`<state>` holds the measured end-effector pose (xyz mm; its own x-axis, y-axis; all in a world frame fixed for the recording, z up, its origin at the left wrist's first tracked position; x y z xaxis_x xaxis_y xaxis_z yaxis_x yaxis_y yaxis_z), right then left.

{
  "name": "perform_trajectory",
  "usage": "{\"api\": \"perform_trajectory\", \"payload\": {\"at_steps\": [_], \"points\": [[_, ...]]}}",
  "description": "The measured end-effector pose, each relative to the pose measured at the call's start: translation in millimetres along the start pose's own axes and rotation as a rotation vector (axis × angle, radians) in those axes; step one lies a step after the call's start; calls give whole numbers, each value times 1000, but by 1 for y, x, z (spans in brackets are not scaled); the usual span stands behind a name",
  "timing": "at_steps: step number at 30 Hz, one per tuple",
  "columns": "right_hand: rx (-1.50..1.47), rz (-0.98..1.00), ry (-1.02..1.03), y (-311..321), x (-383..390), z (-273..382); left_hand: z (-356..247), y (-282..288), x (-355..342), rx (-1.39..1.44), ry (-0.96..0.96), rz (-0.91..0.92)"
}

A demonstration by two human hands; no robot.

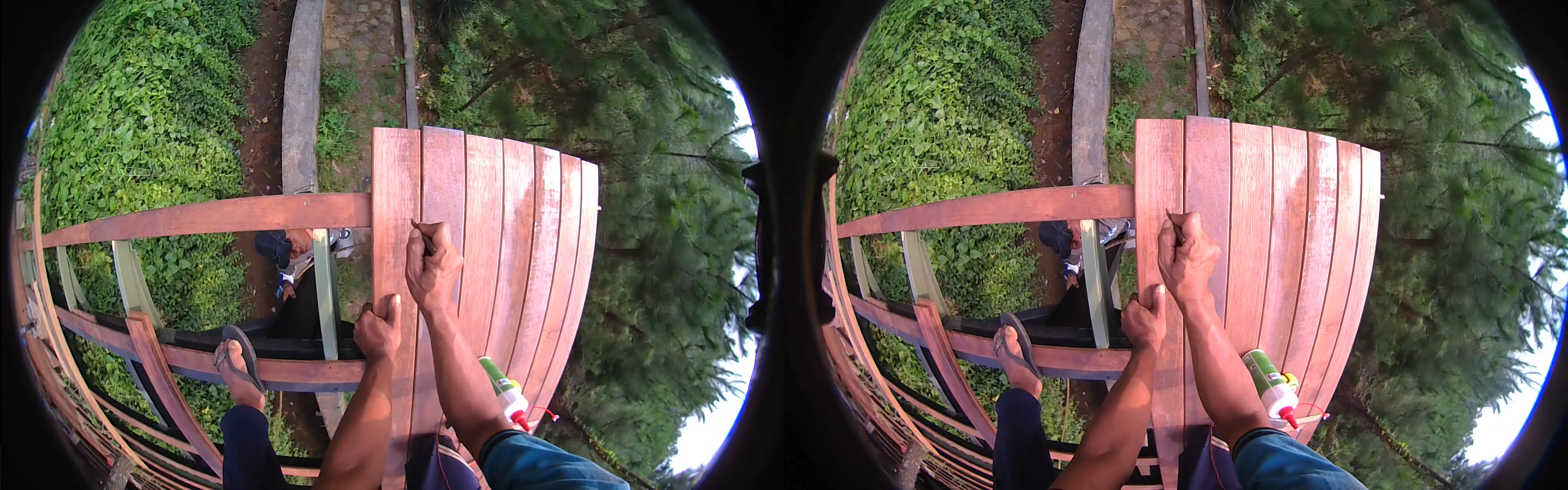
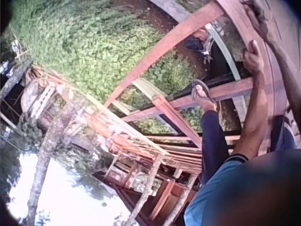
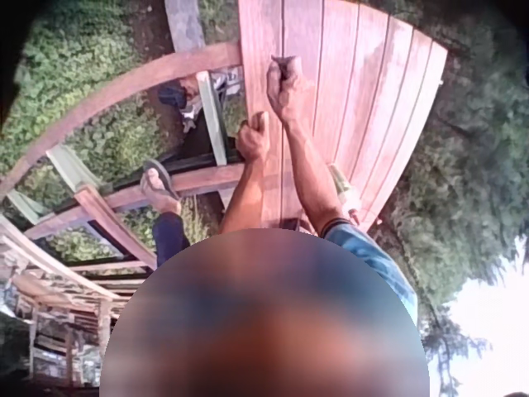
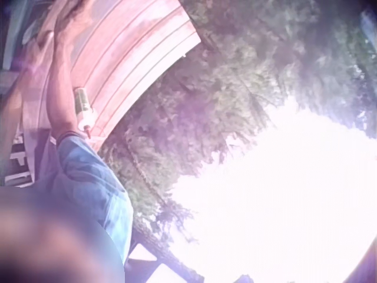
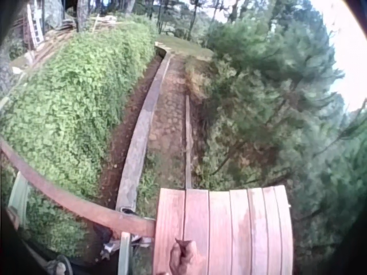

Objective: The person sits on a wooden deck and uses a tape measure to measure plank spacing, then uses a chisel and hammer to adjust and align wooden planks on a curved deck frame. The person repeatedly measures and adjusts the planks to fit the curved structure.

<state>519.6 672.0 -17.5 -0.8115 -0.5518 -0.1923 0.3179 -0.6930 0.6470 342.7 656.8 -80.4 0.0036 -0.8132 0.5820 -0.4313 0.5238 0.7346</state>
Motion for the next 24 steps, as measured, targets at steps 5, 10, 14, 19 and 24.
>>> {"api": "perform_trajectory", "payload": {"at_steps": [5, 10, 14, 19, 24], "points": [[-82, -143, -49, 45, 59, -20, -4, 4, 0, 55, -2, 56], [-40, -204, -156, 69, 87, -68, -7, 6, 3, 49, -11, 11], [419, 92, 89, 44, 86, -82, -8, 4, 1, 6, -27, -30], [147, -43, 81, 51, 80, -73, -3, 0, 2, 39, -59, -88], [-360, 91, 266, 81, 161, 8, -1, -1, -1, 107, -165, -63]]}}
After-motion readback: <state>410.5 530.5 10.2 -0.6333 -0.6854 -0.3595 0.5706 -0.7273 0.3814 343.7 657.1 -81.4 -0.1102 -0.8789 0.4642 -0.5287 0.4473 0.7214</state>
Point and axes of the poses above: each hand's wrist, its own x-axis away from the middle knuckle, its own y-axis out of the back of the hand, z = x × y, the point moved 3 cm from there along -x, towards the middle knuckle, and after that the axes turned 10 degrees about y, right-handed, at the moved point
